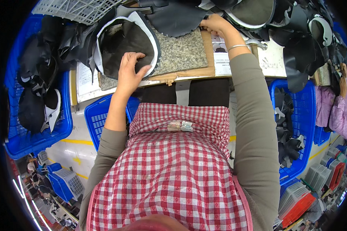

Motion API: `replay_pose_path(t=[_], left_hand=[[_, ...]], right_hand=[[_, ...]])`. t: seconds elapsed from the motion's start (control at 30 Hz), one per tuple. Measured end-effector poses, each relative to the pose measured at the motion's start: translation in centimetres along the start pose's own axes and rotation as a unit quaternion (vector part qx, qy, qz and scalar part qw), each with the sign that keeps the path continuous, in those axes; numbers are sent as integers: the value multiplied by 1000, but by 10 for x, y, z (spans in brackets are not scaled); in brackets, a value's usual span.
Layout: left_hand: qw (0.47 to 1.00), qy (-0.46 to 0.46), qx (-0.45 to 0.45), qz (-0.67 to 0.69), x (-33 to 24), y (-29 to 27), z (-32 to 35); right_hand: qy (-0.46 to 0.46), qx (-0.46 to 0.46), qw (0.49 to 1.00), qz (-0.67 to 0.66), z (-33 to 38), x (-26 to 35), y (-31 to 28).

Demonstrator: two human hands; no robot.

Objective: The person repeatedly picks black shoe parts from a blue bin, places them on a work surface, and trims edges with a knife. Trimmed pieces are returned to the bin. The person also uses a pen to mark some parts and handles white shoe parts briefly.

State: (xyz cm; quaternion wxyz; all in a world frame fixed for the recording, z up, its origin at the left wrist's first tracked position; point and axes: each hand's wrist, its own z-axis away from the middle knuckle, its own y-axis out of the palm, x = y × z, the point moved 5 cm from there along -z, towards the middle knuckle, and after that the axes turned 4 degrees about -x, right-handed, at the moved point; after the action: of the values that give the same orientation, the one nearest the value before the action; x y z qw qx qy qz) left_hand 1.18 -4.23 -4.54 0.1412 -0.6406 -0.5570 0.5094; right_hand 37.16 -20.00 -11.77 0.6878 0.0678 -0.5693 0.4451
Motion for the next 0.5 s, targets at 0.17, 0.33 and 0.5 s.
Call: replay_pose_path(t=[0.17, 0.33, 0.5], left_hand=[[997, -6, -66, 42, 36, -11, -14], [994, -28, -60, 85, 56, -6, -26], [988, -61, -31, 142, 68, -5, -34]], right_hand=[[10, 148, 957, -248, 96, 4, 2], [-83, 204, 908, -357, 191, 48, 64], [-234, 171, 922, -255, 167, 102, 160]])
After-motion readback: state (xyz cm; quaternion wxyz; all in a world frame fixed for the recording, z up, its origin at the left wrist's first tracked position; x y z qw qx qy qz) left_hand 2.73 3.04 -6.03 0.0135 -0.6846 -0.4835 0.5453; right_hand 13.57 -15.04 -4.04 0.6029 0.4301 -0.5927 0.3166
